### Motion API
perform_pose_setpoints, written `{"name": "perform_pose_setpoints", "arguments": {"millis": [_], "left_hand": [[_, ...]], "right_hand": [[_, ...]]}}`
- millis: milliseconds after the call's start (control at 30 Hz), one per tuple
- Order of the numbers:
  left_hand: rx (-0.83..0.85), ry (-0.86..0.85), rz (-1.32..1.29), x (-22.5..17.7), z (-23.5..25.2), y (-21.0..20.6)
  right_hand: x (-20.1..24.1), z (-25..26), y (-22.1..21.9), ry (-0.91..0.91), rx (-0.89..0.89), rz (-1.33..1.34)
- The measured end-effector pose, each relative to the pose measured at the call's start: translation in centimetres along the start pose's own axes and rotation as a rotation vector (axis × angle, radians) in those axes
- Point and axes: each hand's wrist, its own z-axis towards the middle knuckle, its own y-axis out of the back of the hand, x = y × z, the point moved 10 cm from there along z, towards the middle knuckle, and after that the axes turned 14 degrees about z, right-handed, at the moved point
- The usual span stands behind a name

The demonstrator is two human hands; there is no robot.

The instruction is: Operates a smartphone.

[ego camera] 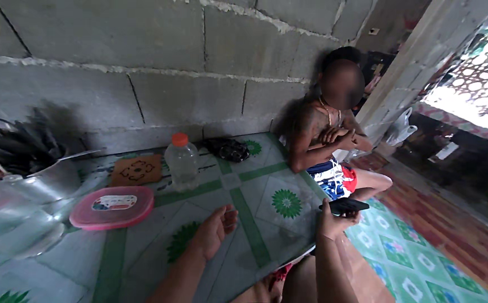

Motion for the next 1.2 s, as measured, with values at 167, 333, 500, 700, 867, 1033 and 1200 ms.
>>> {"name": "perform_pose_setpoints", "arguments": {"millis": [167,333,500,700,867,1033,1200], "left_hand": [[0.001,-0.022,0.008,-0.07,-0.1,0.16],[-0.004,-0.026,0.005,-0.15,-0.06,0.2],[0.0,-0.032,-0.021,0.0,0.05,0.28],[-0.012,-0.024,-0.015,-0.01,-0.08,0.29],[0.006,-0.031,-0.02,-0.05,-0.29,0.16],[0.0,-0.019,-0.026,-0.03,-0.33,0.23],[-0.019,-0.002,-0.019,-0.07,-0.23,0.2]], "right_hand": [[0.11,-0.2,-0.17,-0.013,0.023,-0.021],[0.01,-0.2,-0.23,0.009,0.04,-0.042],[-0.39,-0.14,-0.16,-0.011,0.036,-0.028],[-0.24,-0.1,-0.29,-0.021,0.063,-0.051],[0.11,-0.24,-0.41,0.004,0.083,-0.033],[-0.27,-0.12,-0.39,0.018,0.081,-0.022],[-0.15,-0.12,-0.48,0.004,0.087,-0.046]]}}
